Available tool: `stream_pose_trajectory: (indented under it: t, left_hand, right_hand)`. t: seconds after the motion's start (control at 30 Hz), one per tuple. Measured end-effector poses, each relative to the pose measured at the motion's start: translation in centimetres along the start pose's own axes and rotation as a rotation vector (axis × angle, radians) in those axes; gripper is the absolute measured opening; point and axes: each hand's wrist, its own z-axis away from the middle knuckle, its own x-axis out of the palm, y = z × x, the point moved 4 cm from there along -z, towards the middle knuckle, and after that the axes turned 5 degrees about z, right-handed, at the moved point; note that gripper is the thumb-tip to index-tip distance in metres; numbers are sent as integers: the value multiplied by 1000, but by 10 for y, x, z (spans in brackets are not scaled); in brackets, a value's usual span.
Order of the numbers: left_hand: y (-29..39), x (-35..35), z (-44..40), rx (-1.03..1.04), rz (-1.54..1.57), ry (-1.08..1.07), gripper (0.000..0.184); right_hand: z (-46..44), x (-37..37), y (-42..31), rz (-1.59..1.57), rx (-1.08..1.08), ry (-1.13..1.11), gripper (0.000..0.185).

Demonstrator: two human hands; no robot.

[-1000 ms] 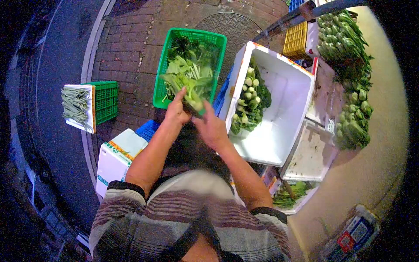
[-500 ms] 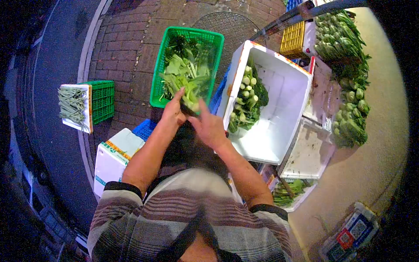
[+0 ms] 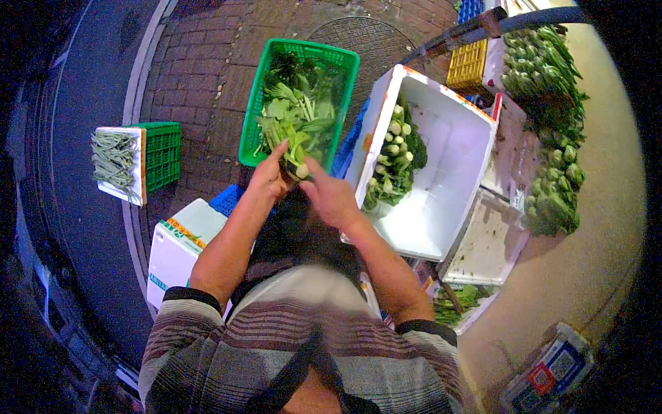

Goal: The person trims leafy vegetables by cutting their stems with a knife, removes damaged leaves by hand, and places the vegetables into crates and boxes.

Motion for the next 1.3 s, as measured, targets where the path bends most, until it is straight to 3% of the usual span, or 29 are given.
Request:
stream_pose_trajectory:
  t: [0.13,0.23,0.33,0.4,0.53,0.7,0.73,0.87,0.93,1.07,1.17,1.2,1.3]
  left_hand:
    - [6,-8,5,-21,-31,35,35]
    - [8,-18,6,-21,-32,74,34]
    - [19,-14,19,17,-34,121,31]
    - [29,-12,32,59,-55,166,28]
    - [41,-33,21,83,-96,66,28]
    - [55,-30,37,200,-177,-87,31]
    - [58,-32,39,217,-178,-101,32]
    - [63,-52,38,116,-62,-209,41]
    - [65,-60,32,52,-4,-297,42]
    - [59,-45,42,242,-179,-144,47]
    - [55,-38,37,275,-354,-235,54]
    - [52,-28,41,278,-410,-213,58]
    - [39,-7,48,208,-389,-237,51]
  right_hand:
    - [-6,3,4,-38,-71,-22,50]
    - [-11,4,5,-35,45,-159,47]
    - [-17,10,20,-141,-240,86,44]
    - [-19,14,36,-288,-67,-28,43]
    - [-38,34,36,-499,129,-10,45]
    - [-73,86,62,-301,344,-186,56]
    - [-65,87,58,-406,531,-250,60]
    - [-63,116,98,-296,569,-251,65]
    - [-52,113,99,-400,656,-272,64]
    - [-26,95,86,-677,635,-268,57]
    - [2,68,80,-583,502,-125,46]
    - [15,48,72,-745,521,-75,30]
    - [62,15,123,-987,616,286,26]
